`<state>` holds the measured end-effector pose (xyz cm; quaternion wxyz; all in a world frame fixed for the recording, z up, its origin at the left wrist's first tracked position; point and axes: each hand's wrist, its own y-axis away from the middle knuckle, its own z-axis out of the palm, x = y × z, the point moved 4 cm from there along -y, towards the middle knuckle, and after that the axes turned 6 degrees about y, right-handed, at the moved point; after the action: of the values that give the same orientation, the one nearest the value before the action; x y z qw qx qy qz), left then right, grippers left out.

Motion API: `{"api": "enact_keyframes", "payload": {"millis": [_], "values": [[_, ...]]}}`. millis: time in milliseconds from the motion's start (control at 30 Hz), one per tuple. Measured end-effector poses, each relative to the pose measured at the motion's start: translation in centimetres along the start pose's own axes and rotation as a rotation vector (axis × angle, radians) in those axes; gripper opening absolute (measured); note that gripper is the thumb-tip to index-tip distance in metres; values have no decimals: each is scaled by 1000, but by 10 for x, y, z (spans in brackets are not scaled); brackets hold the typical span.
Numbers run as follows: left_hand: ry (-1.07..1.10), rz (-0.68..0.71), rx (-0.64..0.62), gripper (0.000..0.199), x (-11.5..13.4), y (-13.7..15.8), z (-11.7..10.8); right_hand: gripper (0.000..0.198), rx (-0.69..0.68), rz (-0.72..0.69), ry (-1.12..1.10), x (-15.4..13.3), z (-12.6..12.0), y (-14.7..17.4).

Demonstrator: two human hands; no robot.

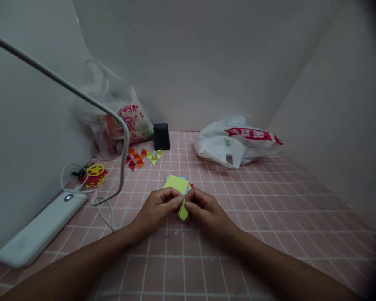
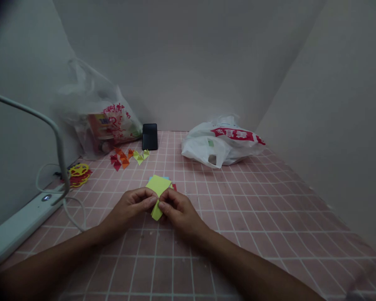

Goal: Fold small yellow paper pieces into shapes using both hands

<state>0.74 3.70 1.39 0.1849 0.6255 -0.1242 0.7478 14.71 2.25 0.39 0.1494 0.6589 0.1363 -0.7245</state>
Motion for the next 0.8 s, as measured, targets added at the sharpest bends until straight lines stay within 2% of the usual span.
{"api": "enact_keyframes", "payload": {"millis": [267,800], "values": [[-18,9,1,18,4,0,2,21,-14,-39,5,2,0,-1],[-56,32,1,20,3,-1,2,24,-2,-14,19,-3,1,1]]}}
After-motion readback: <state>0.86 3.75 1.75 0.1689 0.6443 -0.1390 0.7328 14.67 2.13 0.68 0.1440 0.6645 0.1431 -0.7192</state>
